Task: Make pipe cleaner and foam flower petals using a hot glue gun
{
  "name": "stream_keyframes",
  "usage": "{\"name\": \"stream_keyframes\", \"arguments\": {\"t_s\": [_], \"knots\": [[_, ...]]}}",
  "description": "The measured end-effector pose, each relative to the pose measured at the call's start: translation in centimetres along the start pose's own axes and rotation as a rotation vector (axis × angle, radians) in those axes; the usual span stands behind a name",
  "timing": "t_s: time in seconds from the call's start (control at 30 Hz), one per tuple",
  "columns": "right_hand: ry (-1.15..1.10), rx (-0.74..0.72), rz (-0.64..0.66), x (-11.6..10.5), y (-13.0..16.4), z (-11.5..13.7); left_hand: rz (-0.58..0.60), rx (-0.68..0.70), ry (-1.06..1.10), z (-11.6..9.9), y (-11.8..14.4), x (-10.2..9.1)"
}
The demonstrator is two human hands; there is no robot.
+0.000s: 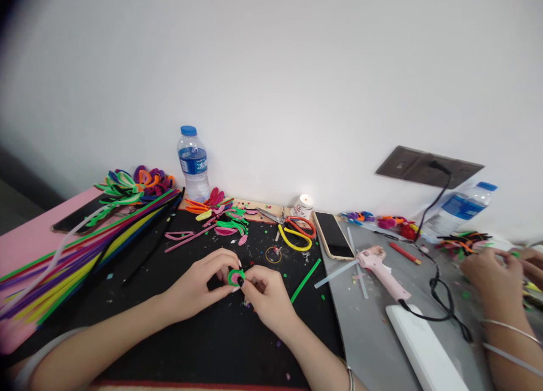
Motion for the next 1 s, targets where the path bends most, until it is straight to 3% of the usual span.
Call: {"name": "stream_keyframes", "arguments": {"t_s": [1.0], "knots": [[0.064,-0.054,-0.015,0.11,-0.13,0.43,0.003,-0.002,0.012,-0.01,0.08,0.04]]}}
Point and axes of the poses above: each hand's wrist, its own y-axis away from the middle knuckle, its own x-axis out of the palm, z = x × y, the point moved 7 cm from there along -y, towards the middle knuckle, and after that the axes turned 13 degrees about -x, right-handed, at the moved point
